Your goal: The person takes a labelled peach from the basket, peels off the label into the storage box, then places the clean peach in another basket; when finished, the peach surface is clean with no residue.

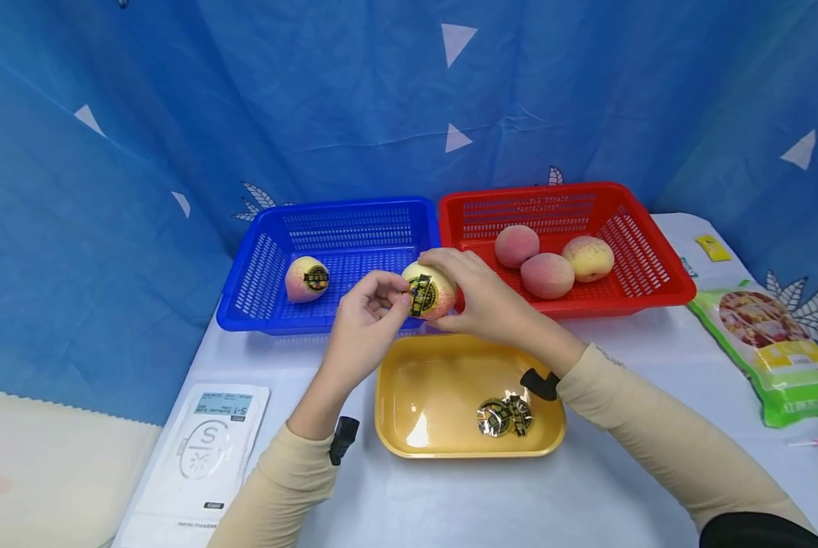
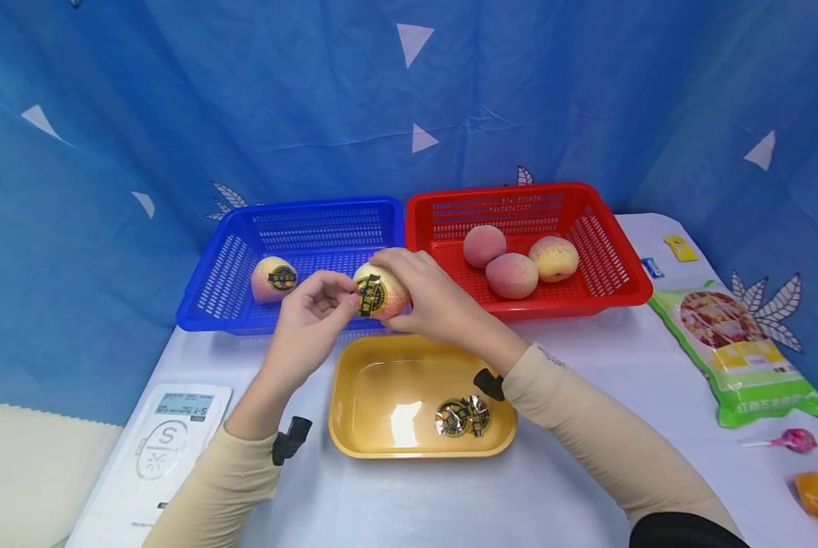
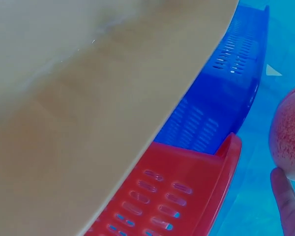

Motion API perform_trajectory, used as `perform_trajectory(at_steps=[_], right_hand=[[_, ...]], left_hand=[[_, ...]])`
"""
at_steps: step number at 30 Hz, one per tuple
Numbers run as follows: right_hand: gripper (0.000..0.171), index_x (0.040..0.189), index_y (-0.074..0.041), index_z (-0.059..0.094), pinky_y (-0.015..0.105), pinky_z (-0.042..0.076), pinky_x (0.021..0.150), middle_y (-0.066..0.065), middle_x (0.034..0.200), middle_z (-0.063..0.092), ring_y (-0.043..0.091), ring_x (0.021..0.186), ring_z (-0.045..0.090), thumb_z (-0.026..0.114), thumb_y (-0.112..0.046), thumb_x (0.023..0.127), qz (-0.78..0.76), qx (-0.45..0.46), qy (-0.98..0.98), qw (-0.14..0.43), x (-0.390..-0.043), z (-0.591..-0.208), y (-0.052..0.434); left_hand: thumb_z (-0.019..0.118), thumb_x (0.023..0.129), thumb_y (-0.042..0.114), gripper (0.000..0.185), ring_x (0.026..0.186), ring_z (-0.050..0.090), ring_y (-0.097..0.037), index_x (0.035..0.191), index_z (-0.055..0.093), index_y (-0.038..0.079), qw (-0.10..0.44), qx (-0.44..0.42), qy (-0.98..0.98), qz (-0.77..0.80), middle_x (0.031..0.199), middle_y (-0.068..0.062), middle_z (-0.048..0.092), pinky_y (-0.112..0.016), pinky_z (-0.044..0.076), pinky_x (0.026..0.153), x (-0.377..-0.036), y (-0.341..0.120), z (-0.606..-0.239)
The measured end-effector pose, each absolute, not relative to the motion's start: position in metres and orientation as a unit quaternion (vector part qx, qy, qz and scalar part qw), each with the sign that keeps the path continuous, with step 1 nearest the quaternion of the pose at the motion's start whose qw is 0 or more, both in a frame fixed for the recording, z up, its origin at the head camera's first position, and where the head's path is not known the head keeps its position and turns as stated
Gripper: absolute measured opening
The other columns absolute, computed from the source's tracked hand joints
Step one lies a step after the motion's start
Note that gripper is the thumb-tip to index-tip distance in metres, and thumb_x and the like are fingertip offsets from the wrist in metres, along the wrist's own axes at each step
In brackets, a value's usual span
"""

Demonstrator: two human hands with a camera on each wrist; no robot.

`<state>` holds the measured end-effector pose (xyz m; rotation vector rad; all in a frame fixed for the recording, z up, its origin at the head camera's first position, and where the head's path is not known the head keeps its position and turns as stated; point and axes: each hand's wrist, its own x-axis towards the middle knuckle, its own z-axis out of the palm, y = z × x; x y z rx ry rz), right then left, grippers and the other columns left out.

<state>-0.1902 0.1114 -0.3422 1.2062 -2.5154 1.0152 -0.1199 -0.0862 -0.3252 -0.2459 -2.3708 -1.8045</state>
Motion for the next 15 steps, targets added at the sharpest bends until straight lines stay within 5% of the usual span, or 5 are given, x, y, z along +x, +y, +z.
perform_trajectory(at_steps=[15], right_hand=[[0.073, 0.138, -0.007, 0.050, 0.046, 0.041, 0.109, 0.012, 0.142, 0.053, 0.030, 0.129, 0.047, 0.086, -0.017, 0.075, 0.317, 0.412, -0.848, 0.110, -0.1862, -0.3387, 0.1194]], left_hand=[[0.067, 0.092, 0.005, 0.020, 0.080, 0.059, -0.021, 0.112, 0.068, 0.007, 0.061, -0.076, -0.789, -0.606, 0.101, -0.010, 0.066, -0.016, 0.049, 0.061, -0.1180, -0.0824, -0.3253]])
